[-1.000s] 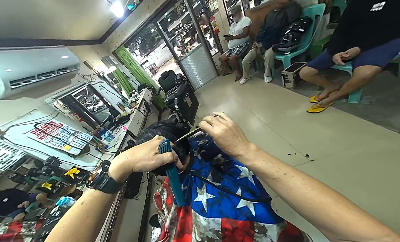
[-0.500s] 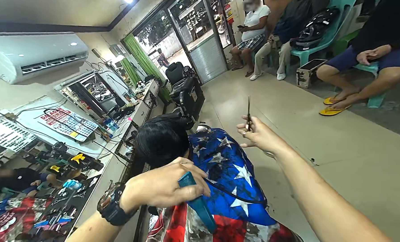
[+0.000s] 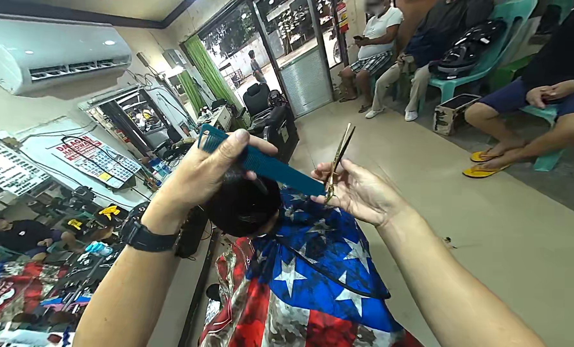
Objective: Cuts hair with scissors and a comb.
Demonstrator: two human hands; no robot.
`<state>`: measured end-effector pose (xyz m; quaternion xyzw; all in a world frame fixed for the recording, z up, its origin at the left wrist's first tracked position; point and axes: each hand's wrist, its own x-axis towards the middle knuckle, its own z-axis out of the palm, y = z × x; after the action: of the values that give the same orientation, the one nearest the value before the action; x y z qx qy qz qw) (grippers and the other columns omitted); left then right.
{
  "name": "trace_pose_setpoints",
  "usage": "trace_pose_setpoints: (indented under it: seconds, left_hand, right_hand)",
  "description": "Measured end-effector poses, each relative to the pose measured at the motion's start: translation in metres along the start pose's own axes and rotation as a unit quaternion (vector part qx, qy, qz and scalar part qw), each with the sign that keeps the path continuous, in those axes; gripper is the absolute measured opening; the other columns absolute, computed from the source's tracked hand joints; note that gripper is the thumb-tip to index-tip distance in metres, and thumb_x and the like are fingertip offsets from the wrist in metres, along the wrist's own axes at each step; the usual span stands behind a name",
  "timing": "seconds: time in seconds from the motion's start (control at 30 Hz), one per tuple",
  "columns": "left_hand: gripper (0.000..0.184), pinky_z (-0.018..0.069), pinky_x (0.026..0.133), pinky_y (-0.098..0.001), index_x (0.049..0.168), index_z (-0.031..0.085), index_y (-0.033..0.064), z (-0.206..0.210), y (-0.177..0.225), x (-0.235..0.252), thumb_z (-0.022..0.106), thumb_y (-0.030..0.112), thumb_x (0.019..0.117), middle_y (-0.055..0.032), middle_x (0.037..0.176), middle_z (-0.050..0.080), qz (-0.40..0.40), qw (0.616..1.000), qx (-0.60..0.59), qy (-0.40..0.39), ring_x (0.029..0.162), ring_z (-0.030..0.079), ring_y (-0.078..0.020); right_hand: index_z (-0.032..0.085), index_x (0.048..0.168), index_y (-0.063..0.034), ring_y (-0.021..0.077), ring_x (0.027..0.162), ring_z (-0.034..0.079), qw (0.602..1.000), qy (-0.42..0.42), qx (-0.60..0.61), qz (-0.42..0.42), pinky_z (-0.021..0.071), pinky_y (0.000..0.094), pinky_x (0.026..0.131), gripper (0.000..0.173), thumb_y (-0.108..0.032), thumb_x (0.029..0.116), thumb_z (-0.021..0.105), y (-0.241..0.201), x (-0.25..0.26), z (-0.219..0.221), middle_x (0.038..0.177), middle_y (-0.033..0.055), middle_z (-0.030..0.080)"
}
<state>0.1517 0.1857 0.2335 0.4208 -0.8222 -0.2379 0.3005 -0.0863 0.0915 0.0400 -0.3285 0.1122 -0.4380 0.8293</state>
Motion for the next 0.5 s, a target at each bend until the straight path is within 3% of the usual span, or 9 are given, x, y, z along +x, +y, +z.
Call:
trace_pose_setpoints:
  seconds: [0.17, 0.33, 0.4, 0.43, 0.5]
  left_hand:
    - [0.049, 0.0626, 0.075, -0.0323, 0.119, 0.068, 0.0010, -0.004, 0.000, -0.002, 0.030, 0.030, 0.1123, -0.0108, 0.114, 0.073, -0.031, 0.997, -0.024, 0.064, 0.090, 0.072, -0.0182]
    - [0.047, 0.0633, 0.075, -0.0329, 0.118, 0.068, 0.0000, 0.012, 0.011, 0.011, 0.030, 0.027, 0.1127, -0.0109, 0.113, 0.073, -0.086, 0.989, -0.004, 0.118, 0.088, 0.073, -0.0176]
    - [0.045, 0.0639, 0.074, -0.0334, 0.119, 0.069, 0.0010, 0.022, 0.018, 0.018, 0.033, 0.027, 0.1126, -0.0098, 0.111, 0.075, -0.120, 0.985, 0.020, 0.119, 0.085, 0.073, -0.0177]
    - [0.044, 0.0639, 0.073, -0.0328, 0.119, 0.069, 0.0011, 0.028, 0.021, 0.020, 0.035, 0.027, 0.1125, -0.0092, 0.109, 0.075, -0.131, 0.984, 0.029, 0.114, 0.083, 0.073, -0.0168]
    - [0.042, 0.0637, 0.073, -0.0310, 0.120, 0.070, 0.0010, 0.039, 0.026, 0.023, 0.036, 0.025, 0.1123, -0.0078, 0.106, 0.075, -0.148, 0.983, 0.039, 0.106, 0.082, 0.073, -0.0149]
  right_hand:
    - [0.062, 0.123, -0.0106, 0.0264, 0.112, 0.069, 0.998, 0.002, -0.033, 0.053, 0.0610, 0.0468, 0.087, 0.046, -0.035, 0.1130, 0.025, -0.006, 0.022, -0.050, 0.120, 0.0095, 0.070]
    - [0.055, 0.122, -0.0099, 0.0255, 0.106, 0.073, 0.992, 0.015, -0.082, 0.094, 0.0636, 0.0352, 0.065, 0.033, -0.023, 0.1133, 0.025, -0.011, 0.037, -0.108, 0.117, 0.0113, 0.072]
    - [0.055, 0.129, -0.0075, 0.0230, 0.103, 0.073, 0.990, 0.013, -0.110, 0.089, 0.0642, 0.0334, 0.069, 0.031, -0.015, 0.1118, 0.030, -0.022, 0.050, -0.120, 0.118, 0.0106, 0.071]
    - [0.055, 0.134, -0.0073, 0.0222, 0.107, 0.072, 0.990, -0.008, -0.113, 0.086, 0.0639, 0.0349, 0.076, 0.035, -0.014, 0.1106, 0.030, -0.030, 0.057, -0.124, 0.122, 0.0100, 0.069]
    - [0.060, 0.134, -0.0089, 0.0240, 0.117, 0.067, 0.989, -0.094, -0.074, 0.091, 0.0601, 0.0436, 0.090, 0.048, -0.024, 0.1062, 0.024, -0.047, 0.073, -0.124, 0.129, 0.0096, 0.066]
